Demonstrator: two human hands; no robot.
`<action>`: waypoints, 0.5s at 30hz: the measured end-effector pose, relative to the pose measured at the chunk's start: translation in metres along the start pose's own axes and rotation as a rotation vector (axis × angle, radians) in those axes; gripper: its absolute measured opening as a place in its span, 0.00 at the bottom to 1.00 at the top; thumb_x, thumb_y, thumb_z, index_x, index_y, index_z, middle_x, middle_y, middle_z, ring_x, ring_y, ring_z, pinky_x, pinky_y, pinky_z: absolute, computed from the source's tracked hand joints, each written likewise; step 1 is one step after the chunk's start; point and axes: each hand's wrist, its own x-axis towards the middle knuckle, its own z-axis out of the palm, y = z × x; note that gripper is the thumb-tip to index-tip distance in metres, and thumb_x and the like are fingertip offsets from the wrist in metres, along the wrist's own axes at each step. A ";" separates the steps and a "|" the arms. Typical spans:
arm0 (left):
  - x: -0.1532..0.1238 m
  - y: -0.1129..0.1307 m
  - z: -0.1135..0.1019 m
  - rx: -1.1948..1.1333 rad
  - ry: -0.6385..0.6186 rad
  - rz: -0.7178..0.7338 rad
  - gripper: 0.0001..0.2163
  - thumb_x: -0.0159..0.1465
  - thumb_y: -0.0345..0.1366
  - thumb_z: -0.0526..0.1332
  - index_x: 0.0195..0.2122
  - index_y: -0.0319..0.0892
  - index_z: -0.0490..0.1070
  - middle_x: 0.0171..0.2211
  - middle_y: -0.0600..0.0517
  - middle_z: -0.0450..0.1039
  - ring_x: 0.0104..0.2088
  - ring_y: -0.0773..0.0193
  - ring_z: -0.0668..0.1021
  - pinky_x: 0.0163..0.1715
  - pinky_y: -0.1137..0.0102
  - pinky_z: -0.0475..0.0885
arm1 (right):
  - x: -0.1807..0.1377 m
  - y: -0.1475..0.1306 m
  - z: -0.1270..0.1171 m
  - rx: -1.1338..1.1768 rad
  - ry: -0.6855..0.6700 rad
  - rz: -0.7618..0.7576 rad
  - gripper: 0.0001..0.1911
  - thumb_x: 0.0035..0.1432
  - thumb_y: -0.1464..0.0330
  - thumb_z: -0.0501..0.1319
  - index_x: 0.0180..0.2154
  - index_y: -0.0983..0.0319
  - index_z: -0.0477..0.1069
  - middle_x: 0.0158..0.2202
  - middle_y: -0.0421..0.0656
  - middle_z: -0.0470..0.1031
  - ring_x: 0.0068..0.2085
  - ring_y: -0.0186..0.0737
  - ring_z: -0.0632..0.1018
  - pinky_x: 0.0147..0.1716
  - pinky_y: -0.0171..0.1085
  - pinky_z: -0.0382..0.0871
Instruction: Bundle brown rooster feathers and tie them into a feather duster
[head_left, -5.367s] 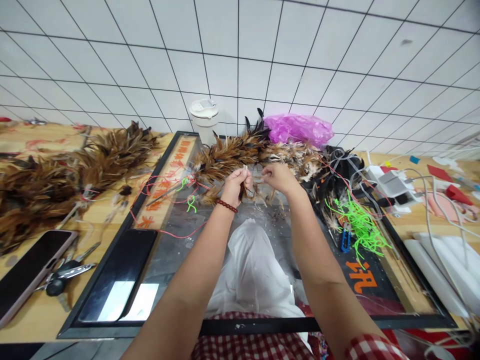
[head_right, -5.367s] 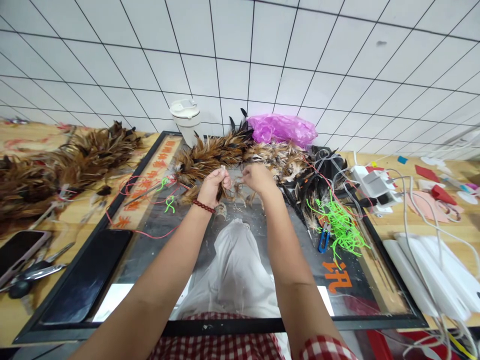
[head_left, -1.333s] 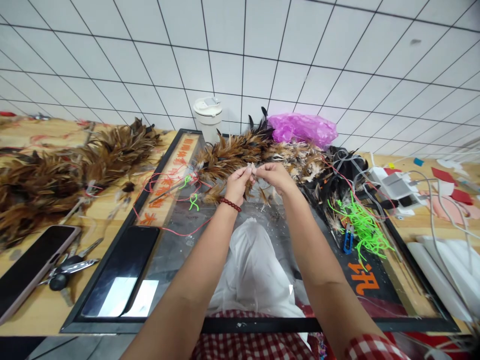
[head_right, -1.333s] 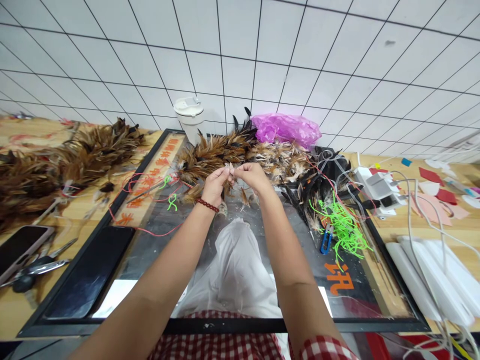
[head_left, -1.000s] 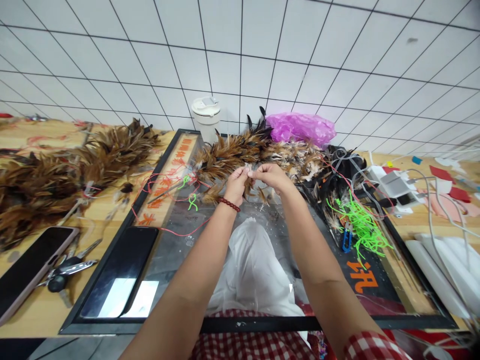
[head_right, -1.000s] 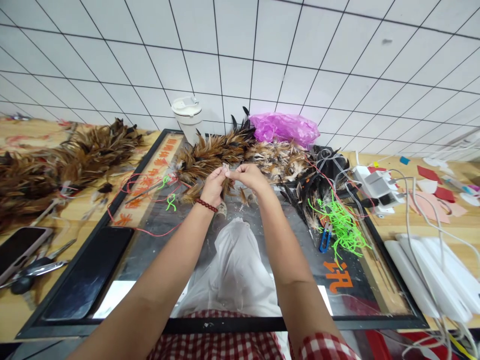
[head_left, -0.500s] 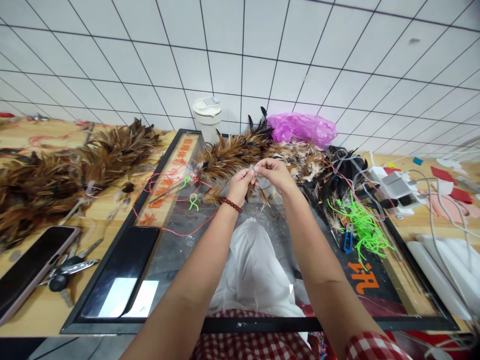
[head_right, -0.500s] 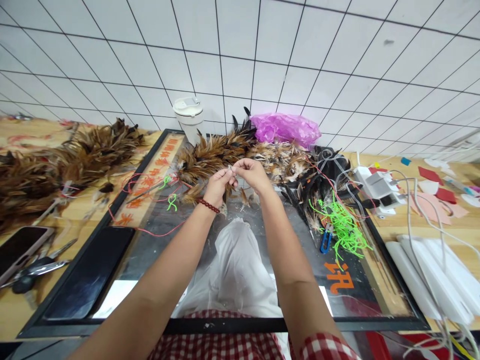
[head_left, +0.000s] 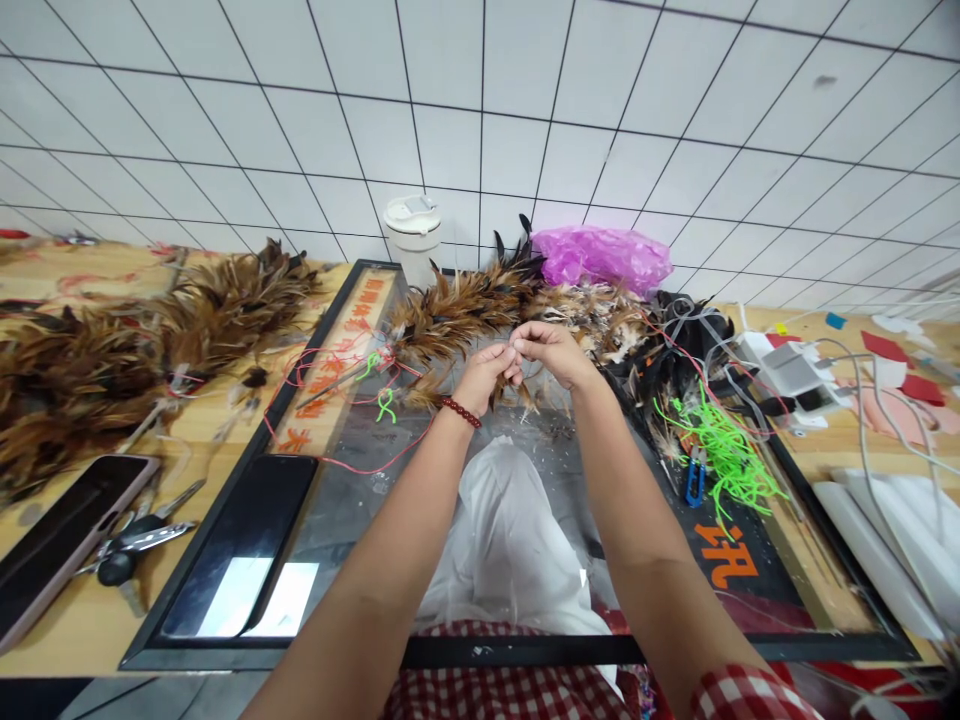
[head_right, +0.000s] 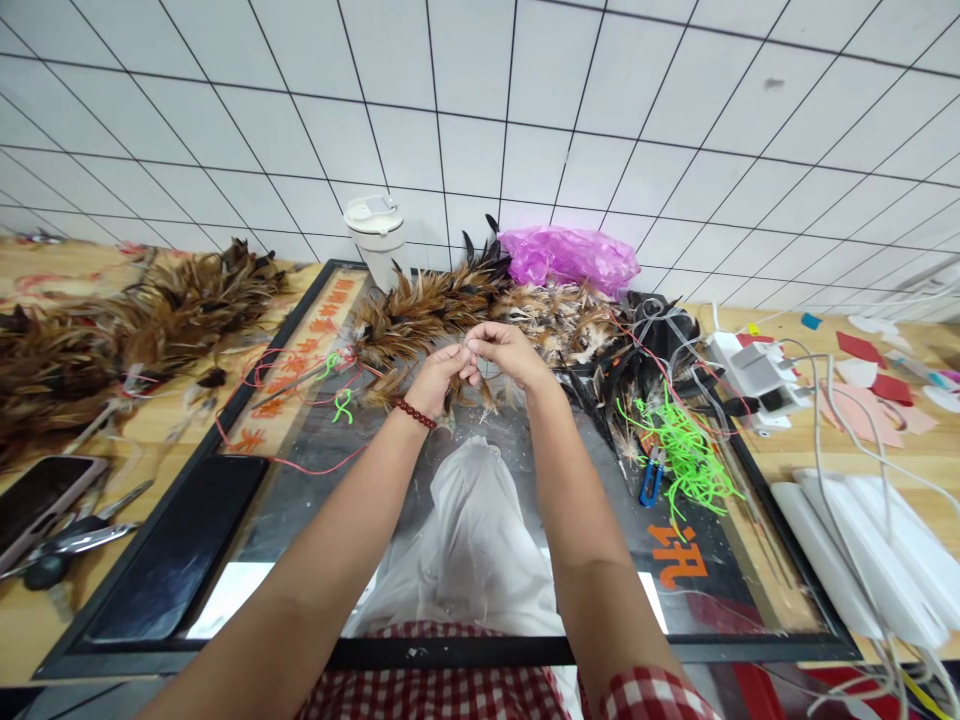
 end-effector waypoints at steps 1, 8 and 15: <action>0.000 0.000 0.000 -0.009 -0.010 -0.013 0.16 0.54 0.48 0.65 0.25 0.38 0.69 0.16 0.57 0.59 0.19 0.70 0.71 0.23 0.74 0.65 | 0.001 0.000 0.001 -0.004 0.002 0.007 0.15 0.48 0.58 0.65 0.30 0.63 0.69 0.22 0.37 0.69 0.24 0.33 0.74 0.25 0.33 0.69; 0.002 -0.001 -0.002 -0.096 0.089 -0.013 0.15 0.55 0.46 0.65 0.24 0.39 0.65 0.16 0.58 0.57 0.19 0.71 0.70 0.23 0.75 0.66 | 0.005 -0.001 -0.005 -0.389 0.123 -0.036 0.08 0.49 0.65 0.62 0.31 0.64 0.73 0.27 0.41 0.73 0.30 0.33 0.73 0.33 0.33 0.67; 0.005 0.003 -0.008 -0.252 0.184 0.005 0.15 0.55 0.46 0.65 0.24 0.40 0.63 0.17 0.60 0.54 0.19 0.73 0.68 0.21 0.76 0.66 | -0.002 0.001 -0.019 -0.854 -0.345 0.182 0.18 0.35 0.78 0.64 0.32 0.56 0.80 0.24 0.34 0.72 0.28 0.31 0.69 0.29 0.29 0.60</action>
